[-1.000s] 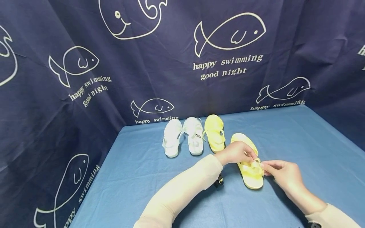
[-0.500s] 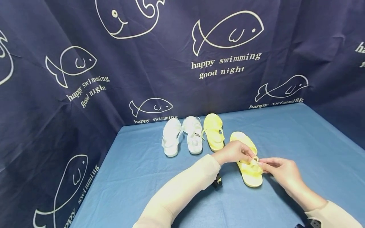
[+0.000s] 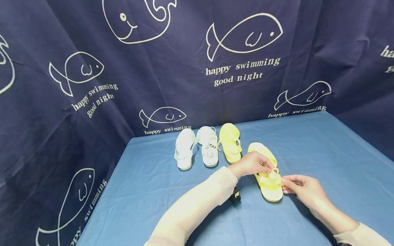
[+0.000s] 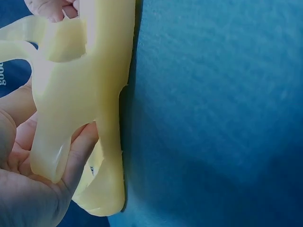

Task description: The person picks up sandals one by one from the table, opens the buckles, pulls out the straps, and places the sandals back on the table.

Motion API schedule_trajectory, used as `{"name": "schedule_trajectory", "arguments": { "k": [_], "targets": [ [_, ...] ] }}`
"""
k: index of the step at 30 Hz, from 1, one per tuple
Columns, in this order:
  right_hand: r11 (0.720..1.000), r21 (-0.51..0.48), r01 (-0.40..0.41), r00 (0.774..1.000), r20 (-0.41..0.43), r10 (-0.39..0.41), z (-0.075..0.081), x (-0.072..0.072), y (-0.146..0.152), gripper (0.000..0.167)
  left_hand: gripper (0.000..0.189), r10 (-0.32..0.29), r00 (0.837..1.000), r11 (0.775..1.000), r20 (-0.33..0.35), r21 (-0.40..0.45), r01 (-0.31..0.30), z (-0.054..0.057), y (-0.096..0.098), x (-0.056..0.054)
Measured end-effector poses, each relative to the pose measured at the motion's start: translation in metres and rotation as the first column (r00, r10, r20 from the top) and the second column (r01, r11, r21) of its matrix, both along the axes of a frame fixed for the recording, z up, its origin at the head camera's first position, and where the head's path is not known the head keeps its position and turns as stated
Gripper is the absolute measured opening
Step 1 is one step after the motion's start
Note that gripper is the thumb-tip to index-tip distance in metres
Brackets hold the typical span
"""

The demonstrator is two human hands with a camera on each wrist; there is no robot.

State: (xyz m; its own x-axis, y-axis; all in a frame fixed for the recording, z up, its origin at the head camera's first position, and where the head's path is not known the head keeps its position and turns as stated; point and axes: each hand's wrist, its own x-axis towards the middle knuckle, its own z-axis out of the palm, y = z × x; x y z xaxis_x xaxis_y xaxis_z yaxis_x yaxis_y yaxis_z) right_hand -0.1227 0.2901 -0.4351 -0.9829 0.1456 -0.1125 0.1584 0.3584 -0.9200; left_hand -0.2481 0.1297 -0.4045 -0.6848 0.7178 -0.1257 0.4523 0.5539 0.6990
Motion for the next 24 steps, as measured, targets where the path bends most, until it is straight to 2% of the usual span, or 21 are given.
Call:
{"name": "schedule_trajectory", "arguments": {
  "k": [7, 13, 19, 24],
  "targets": [
    [0.998, 0.056, -0.026, 1.0, 0.001, 0.026, 0.002, -0.003, 0.002, 0.044, 0.011, -0.06, 0.994, 0.995, -0.09, -0.085, 0.052, 0.003, 0.004, -0.001],
    [0.996, 0.089, -0.033, 0.999, 0.003, 0.032, 0.007, -0.008, 0.003, 0.045, 0.011, -0.06, 0.996, 0.997, -0.063, -0.059, 0.056, 0.005, 0.006, -0.001],
    [0.995, 0.095, -0.007, 1.0, 0.011, 0.006, 0.01, -0.013, 0.002, 0.04, 0.009, -0.051, 0.995, 0.995, -0.08, -0.093, 0.043, 0.004, 0.007, 0.0],
    [0.993, 0.118, 0.006, 1.0, 0.013, -0.007, 0.013, -0.016, 0.002, 0.039, 0.009, -0.04, 0.997, 0.995, -0.063, -0.096, 0.034, 0.003, 0.007, 0.0]
  ]
}}
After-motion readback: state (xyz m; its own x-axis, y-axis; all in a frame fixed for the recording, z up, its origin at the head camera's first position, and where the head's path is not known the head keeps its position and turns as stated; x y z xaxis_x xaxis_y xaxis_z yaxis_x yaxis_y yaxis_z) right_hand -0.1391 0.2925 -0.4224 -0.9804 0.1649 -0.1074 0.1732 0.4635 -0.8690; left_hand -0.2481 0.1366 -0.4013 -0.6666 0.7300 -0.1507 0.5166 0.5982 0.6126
